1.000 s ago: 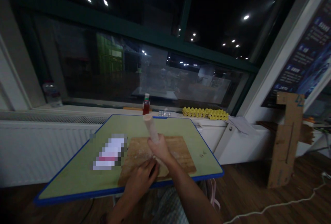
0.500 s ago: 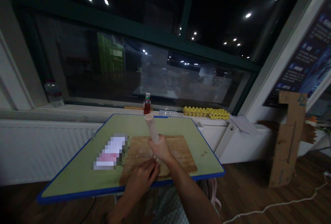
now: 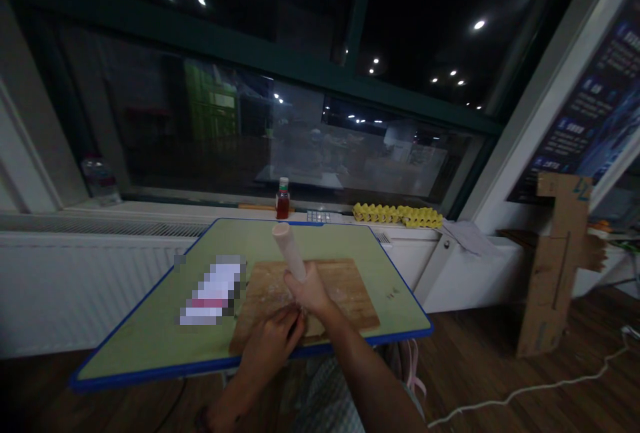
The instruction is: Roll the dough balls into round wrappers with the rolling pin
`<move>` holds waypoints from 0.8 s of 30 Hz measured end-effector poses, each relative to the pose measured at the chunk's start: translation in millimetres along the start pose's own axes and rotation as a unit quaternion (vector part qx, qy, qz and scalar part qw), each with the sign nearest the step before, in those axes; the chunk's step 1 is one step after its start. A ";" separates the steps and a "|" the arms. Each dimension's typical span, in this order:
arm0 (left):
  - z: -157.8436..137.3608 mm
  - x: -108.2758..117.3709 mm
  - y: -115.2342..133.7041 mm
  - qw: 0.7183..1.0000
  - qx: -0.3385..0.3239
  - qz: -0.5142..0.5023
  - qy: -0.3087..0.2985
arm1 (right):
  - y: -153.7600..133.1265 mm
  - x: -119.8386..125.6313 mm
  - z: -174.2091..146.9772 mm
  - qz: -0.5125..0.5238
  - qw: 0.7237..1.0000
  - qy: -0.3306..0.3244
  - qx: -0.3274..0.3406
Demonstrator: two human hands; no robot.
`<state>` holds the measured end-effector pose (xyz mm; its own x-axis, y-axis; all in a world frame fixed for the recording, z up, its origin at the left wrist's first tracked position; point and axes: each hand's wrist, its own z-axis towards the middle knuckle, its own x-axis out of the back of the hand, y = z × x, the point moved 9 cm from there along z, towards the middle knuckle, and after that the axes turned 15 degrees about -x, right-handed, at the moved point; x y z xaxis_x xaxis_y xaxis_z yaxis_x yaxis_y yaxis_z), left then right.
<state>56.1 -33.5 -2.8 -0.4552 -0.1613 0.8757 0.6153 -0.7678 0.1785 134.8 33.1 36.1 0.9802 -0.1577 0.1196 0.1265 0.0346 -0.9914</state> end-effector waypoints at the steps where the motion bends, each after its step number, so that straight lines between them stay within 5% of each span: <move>1: 0.0 0.0 -0.5 1.000 0.002 -0.002 0.003 | -2.8 1.5 -0.9 0.005 1.000 0.010 0.008; 24: 1.1 2.6 4.1 1.000 -0.016 0.009 0.011 | 4.4 22.7 2.9 0.024 0.999 0.048 0.003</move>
<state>58.2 -36.4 0.6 -0.4593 -0.1887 0.8680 0.6023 -0.7844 0.1482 158.0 32.5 34.6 0.9662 -0.2488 0.0668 0.0819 0.0508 -0.9953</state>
